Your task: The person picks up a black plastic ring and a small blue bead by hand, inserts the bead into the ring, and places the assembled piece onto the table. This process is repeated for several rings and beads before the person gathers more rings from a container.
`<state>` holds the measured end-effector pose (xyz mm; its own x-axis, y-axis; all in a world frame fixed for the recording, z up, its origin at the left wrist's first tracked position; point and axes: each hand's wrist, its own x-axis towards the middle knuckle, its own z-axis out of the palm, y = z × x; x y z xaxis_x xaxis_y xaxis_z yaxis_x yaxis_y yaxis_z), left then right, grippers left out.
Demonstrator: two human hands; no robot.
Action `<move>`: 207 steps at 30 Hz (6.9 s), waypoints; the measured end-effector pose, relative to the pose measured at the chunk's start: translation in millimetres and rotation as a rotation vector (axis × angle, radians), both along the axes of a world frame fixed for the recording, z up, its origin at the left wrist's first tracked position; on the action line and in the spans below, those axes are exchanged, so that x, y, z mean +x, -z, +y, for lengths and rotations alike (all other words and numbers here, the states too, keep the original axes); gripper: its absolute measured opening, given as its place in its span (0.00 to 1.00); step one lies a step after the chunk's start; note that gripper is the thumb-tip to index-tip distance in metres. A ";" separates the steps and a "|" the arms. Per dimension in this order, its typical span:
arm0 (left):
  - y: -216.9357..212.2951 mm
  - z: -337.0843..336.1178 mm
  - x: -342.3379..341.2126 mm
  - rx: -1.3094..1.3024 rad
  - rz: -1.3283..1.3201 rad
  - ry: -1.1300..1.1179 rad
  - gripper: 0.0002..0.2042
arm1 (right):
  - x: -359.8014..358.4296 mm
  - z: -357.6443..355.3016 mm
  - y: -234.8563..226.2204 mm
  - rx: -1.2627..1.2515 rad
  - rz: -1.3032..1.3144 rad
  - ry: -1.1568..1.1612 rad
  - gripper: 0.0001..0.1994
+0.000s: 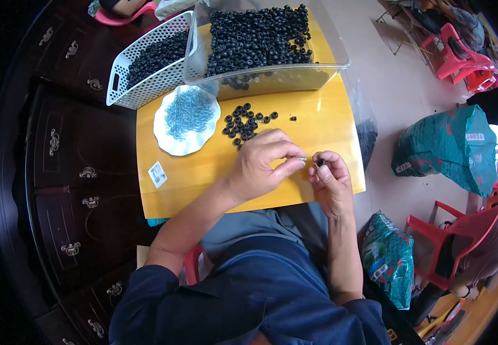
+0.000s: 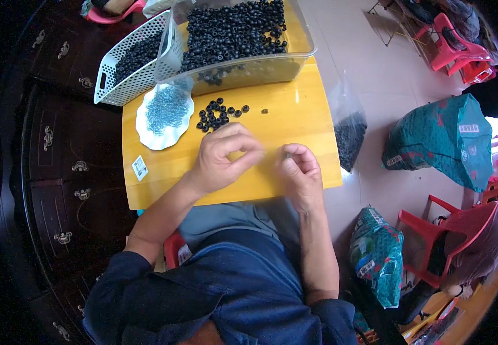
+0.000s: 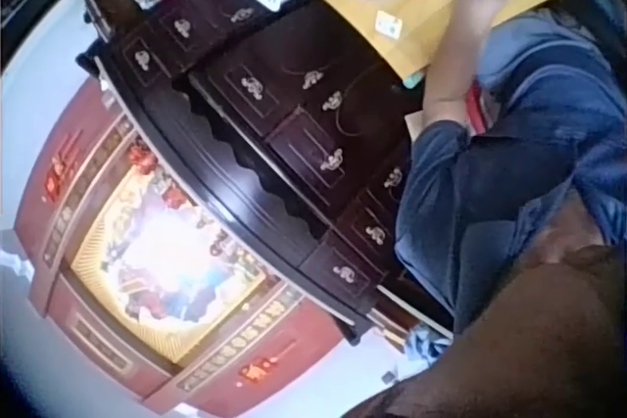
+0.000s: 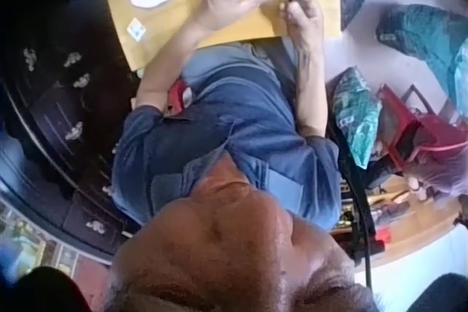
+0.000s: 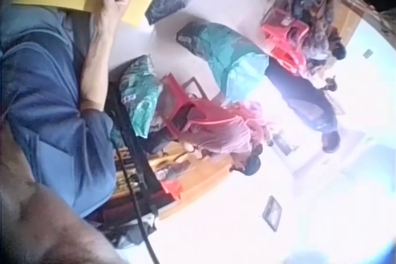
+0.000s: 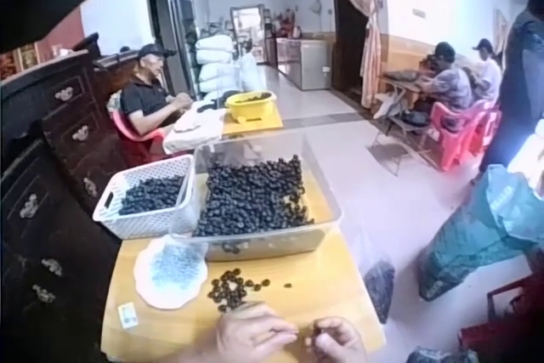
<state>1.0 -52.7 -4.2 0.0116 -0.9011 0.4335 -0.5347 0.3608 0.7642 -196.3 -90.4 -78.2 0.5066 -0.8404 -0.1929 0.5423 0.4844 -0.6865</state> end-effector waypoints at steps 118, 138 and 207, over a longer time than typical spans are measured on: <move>53.8 -82.1 21.9 0.012 -0.675 -0.029 0.03 | -0.5 -2.3 -0.5 0.054 -0.050 -0.072 0.12; 12.4 3.1 -23.0 0.203 0.264 0.037 0.06 | 3.2 3.5 -4.1 0.062 -0.086 -0.090 0.15; 21.7 13.9 1.9 0.461 0.407 0.256 0.15 | 15.9 5.2 13.7 -0.158 -0.169 -0.213 0.12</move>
<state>2.9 -38.8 -25.9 -0.1461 -0.9892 0.0091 -0.1120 0.0256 0.9934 -180.4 -85.2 -92.0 0.6880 -0.7249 0.0341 0.5532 0.4936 -0.6711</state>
